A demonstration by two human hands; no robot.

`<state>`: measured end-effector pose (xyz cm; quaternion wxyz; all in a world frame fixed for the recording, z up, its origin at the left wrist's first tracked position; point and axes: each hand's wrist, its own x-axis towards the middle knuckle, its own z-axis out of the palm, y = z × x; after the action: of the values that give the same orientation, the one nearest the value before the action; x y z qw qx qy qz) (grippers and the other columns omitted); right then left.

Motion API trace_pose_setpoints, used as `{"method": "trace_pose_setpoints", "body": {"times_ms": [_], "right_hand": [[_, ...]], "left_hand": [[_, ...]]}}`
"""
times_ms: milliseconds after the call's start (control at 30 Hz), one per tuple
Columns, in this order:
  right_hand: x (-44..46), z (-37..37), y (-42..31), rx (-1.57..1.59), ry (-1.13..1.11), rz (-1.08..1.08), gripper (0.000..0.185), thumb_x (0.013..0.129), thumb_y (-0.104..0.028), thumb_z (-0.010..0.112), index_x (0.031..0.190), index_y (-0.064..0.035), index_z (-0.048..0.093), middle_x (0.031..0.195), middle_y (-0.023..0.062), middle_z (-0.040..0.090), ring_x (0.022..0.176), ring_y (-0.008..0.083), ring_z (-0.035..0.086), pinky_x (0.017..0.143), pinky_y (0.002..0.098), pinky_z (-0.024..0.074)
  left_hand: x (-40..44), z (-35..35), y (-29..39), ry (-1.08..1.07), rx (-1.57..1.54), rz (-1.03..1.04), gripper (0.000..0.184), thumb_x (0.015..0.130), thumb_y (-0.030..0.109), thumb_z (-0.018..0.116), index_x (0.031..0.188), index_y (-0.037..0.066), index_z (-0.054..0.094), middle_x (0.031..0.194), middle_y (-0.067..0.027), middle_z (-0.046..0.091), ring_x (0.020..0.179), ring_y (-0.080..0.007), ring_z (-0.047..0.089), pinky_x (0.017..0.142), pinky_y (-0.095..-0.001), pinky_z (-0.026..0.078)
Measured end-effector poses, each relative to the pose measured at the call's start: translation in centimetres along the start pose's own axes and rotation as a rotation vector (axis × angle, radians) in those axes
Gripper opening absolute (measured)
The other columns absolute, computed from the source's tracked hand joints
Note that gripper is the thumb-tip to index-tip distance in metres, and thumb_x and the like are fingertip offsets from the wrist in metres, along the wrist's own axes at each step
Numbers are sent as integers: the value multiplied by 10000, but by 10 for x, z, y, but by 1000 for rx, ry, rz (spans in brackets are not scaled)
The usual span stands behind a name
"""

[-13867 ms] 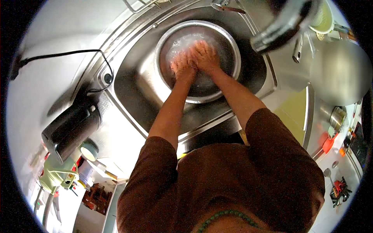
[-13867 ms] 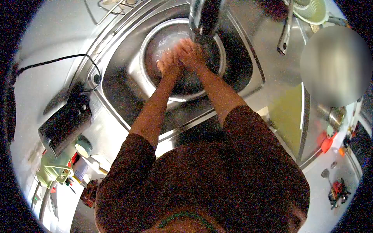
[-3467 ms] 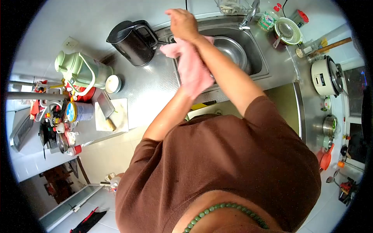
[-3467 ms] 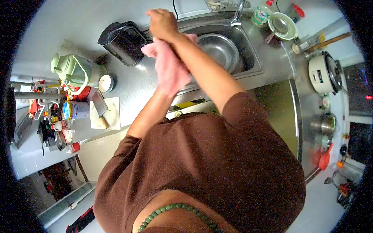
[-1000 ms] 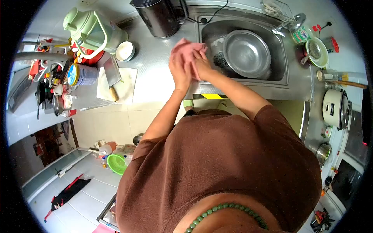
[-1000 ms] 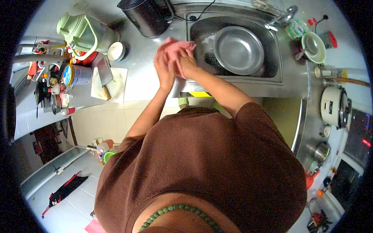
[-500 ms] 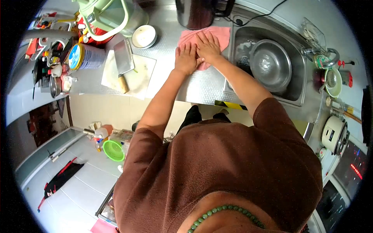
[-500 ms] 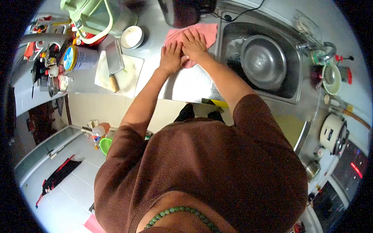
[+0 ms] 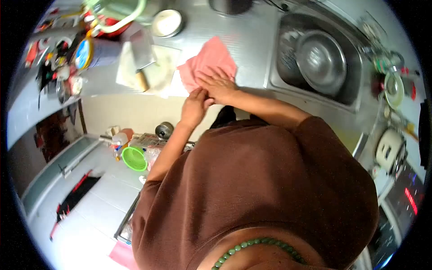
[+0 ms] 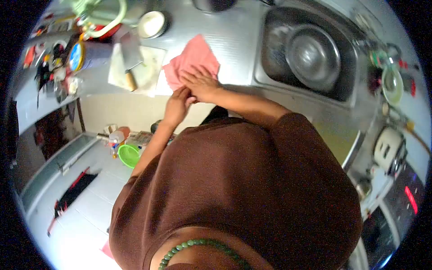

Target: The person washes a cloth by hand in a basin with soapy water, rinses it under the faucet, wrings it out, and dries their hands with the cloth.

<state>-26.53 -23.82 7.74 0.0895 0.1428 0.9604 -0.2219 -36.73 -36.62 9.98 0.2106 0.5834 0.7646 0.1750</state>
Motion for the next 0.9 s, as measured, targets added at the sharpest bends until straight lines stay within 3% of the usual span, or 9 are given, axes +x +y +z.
{"method": "trace_pose_setpoints", "body": {"times_ms": [100,133,233,333,467,600,700,733,900], "right_hand": [[-39,23,7,166,41,13,693,847,-439,486,1419,-158,214,1491,2,151,1381,187,54,1117,386,-3],[-53,35,12,222,83,24,652,874,-425,447,1414,-133,226,1489,15,157,1381,169,52,1118,379,-5],[-100,58,33,207,249,42,530,888,-293,432,1369,-98,325,1449,26,267,1353,155,192,1117,370,103],[-159,73,62,20,597,32,451,865,-217,451,1295,-85,431,1362,29,405,1273,149,355,1077,340,241],[-239,73,108,108,642,88,363,808,-93,530,1165,-35,549,1224,30,545,1153,148,487,1008,320,345],[-329,65,155,-35,735,244,319,814,-118,519,1125,-79,583,1210,8,557,1123,145,510,1007,327,349],[-389,60,181,-102,754,350,330,824,-136,506,1146,-113,573,1234,4,542,1127,149,507,1017,332,340],[-405,55,188,-139,767,391,215,827,-149,531,1024,-108,607,1162,27,581,1108,168,522,997,332,359],[-478,69,238,-69,832,567,276,824,-147,496,1075,-81,592,1218,50,540,1155,226,475,1005,373,324]], "left_hand": [[4,9,13,-92,-120,-25,256,808,240,613,938,22,645,1018,-161,604,953,-328,565,836,-392,456],[9,9,25,-131,-110,80,213,799,212,625,908,30,655,970,-137,612,910,-309,568,812,-388,459],[22,32,54,-276,-172,257,163,786,176,634,847,27,660,921,-131,616,896,-308,558,798,-381,457],[30,59,104,-365,-173,411,113,763,97,630,838,17,655,903,-137,615,911,-309,551,813,-383,452],[45,108,158,-535,-171,636,338,733,64,633,1069,61,599,1067,-118,573,1029,-294,518,896,-366,423],[70,146,245,-715,-264,730,386,726,48,630,1107,84,583,1131,-112,549,1080,-291,496,927,-371,405],[85,193,287,-525,-154,915,392,732,88,635,1113,28,559,1156,-141,536,1140,-304,463,980,-375,361],[92,208,303,-493,-154,971,387,742,110,632,1111,24,555,1143,-146,540,1122,-312,474,965,-381,373],[114,270,386,-427,-40,1127,424,765,209,622,1112,-17,527,1142,-177,527,1087,-335,490,944,-396,389]]}}
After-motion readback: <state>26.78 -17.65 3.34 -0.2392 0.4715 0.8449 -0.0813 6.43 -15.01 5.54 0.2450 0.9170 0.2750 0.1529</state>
